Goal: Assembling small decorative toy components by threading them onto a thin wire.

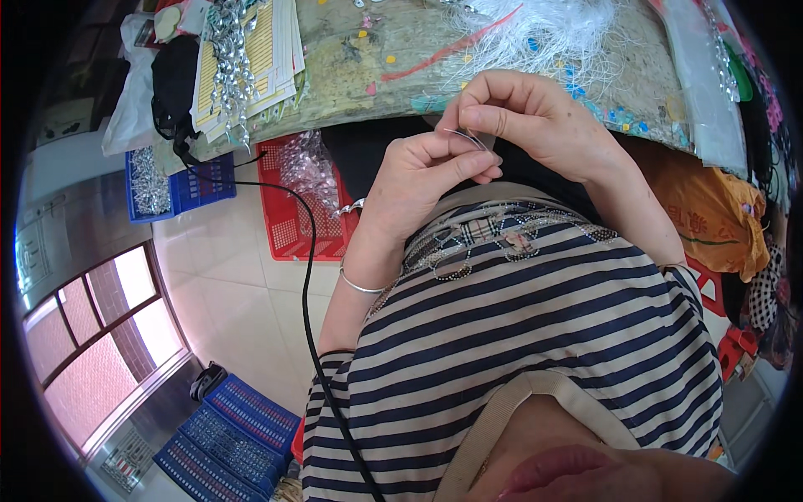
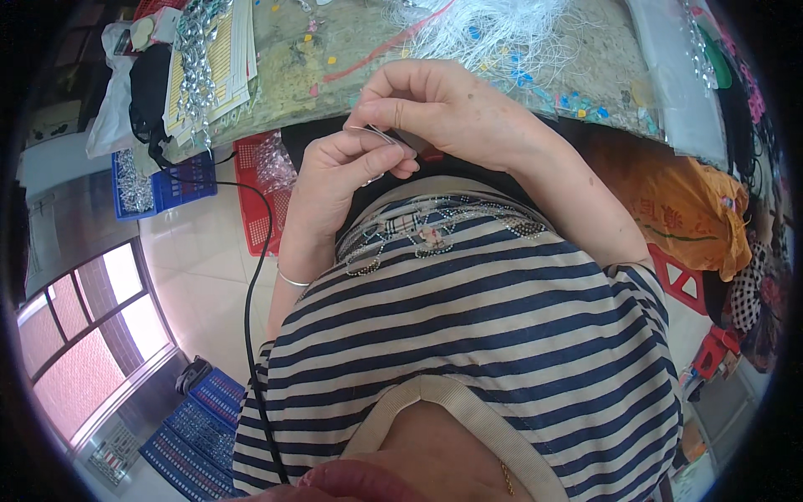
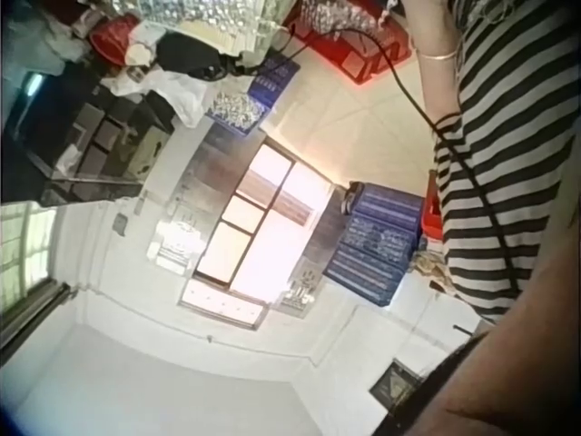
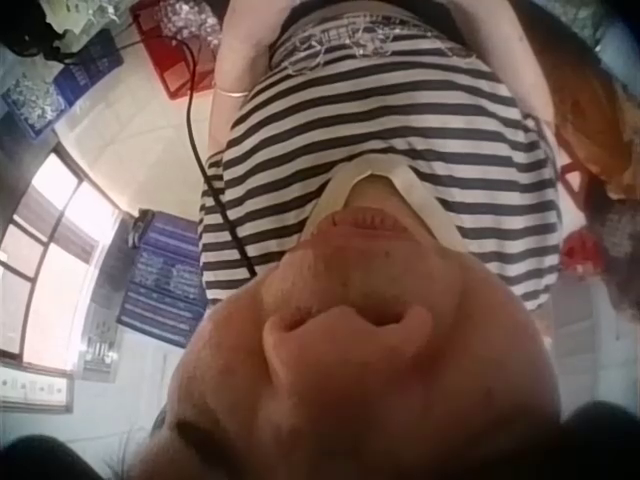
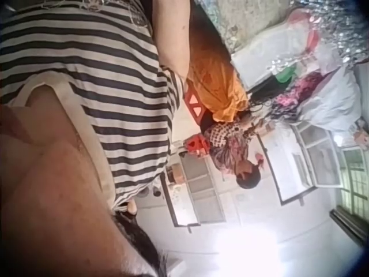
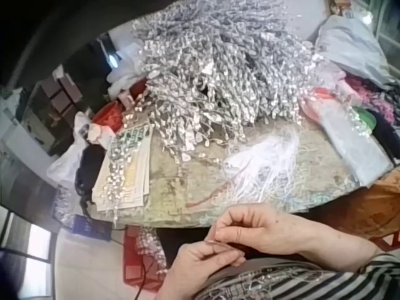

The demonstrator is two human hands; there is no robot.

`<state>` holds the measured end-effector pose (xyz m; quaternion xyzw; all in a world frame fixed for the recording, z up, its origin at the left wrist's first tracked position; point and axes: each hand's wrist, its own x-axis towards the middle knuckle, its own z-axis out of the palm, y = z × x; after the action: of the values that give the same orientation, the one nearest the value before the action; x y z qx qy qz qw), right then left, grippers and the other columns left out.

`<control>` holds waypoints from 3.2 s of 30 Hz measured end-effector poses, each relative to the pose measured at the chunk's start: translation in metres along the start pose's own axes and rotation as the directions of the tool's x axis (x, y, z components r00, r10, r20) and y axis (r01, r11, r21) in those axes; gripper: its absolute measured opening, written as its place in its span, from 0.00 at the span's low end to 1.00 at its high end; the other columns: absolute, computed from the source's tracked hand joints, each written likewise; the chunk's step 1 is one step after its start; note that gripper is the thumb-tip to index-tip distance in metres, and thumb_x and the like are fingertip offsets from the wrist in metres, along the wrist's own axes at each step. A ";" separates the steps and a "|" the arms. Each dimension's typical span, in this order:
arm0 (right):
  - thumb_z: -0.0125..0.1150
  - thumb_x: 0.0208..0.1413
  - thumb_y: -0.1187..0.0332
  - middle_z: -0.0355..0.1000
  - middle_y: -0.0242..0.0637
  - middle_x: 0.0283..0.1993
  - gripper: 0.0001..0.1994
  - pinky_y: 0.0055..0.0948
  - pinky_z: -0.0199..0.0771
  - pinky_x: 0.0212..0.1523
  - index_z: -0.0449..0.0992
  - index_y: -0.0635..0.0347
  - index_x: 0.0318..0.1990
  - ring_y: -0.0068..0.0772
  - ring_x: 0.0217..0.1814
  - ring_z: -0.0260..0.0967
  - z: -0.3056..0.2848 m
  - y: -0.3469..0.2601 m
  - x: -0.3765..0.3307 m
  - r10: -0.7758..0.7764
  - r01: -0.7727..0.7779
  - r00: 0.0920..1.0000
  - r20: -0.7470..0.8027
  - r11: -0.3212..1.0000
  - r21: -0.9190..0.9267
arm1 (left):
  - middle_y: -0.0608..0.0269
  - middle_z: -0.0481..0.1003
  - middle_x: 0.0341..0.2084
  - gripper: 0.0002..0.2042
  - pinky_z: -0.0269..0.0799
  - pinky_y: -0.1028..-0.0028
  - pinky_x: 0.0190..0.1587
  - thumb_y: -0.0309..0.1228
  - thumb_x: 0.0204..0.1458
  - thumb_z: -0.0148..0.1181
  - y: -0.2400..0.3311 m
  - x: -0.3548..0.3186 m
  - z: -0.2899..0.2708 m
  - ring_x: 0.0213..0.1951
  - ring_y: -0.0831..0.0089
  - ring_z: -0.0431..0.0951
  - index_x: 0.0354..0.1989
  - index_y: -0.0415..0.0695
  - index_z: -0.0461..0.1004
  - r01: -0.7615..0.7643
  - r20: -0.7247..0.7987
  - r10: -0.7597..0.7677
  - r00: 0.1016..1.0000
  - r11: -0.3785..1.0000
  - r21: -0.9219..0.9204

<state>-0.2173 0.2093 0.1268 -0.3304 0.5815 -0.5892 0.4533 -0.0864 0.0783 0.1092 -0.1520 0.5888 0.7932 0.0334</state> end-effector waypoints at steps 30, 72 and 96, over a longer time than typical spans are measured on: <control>0.52 0.60 0.67 0.74 0.33 0.40 0.06 0.16 0.67 0.40 0.72 0.57 0.36 0.14 0.34 0.65 0.003 0.002 -0.003 -0.040 0.024 0.996 0.081 0.981 0.192 | 0.58 0.77 0.25 0.06 0.71 0.83 0.30 0.24 0.51 0.59 -0.002 -0.005 -0.004 0.24 0.81 0.74 0.33 0.33 0.77 0.043 0.082 -0.031 0.996 0.987 -0.155; 0.50 0.62 0.64 0.71 0.25 0.37 0.11 0.14 0.59 0.34 0.76 0.60 0.41 0.14 0.32 0.58 -0.008 0.014 -0.020 -0.071 0.065 0.964 -0.254 0.997 -0.031 | 0.66 0.73 0.20 0.06 0.55 0.86 0.21 0.24 0.51 0.60 0.005 -0.006 0.010 0.21 0.86 0.67 0.36 0.35 0.77 -0.123 -0.312 0.088 0.946 0.988 -0.094; 0.54 0.60 0.67 0.70 0.26 0.34 0.08 0.17 0.66 0.38 0.75 0.62 0.39 0.16 0.34 0.64 -0.003 0.017 -0.016 0.006 0.007 0.975 -0.223 0.998 0.059 | 0.69 0.75 0.23 0.05 0.61 0.87 0.25 0.26 0.50 0.62 0.001 -0.004 0.012 0.24 0.87 0.70 0.33 0.38 0.78 -0.108 -0.284 0.107 0.953 0.994 0.012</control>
<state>-0.2111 0.2265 0.1116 -0.2489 0.6110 -0.6396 0.3945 -0.0856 0.0898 0.1144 -0.2320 0.5934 0.7648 -0.0951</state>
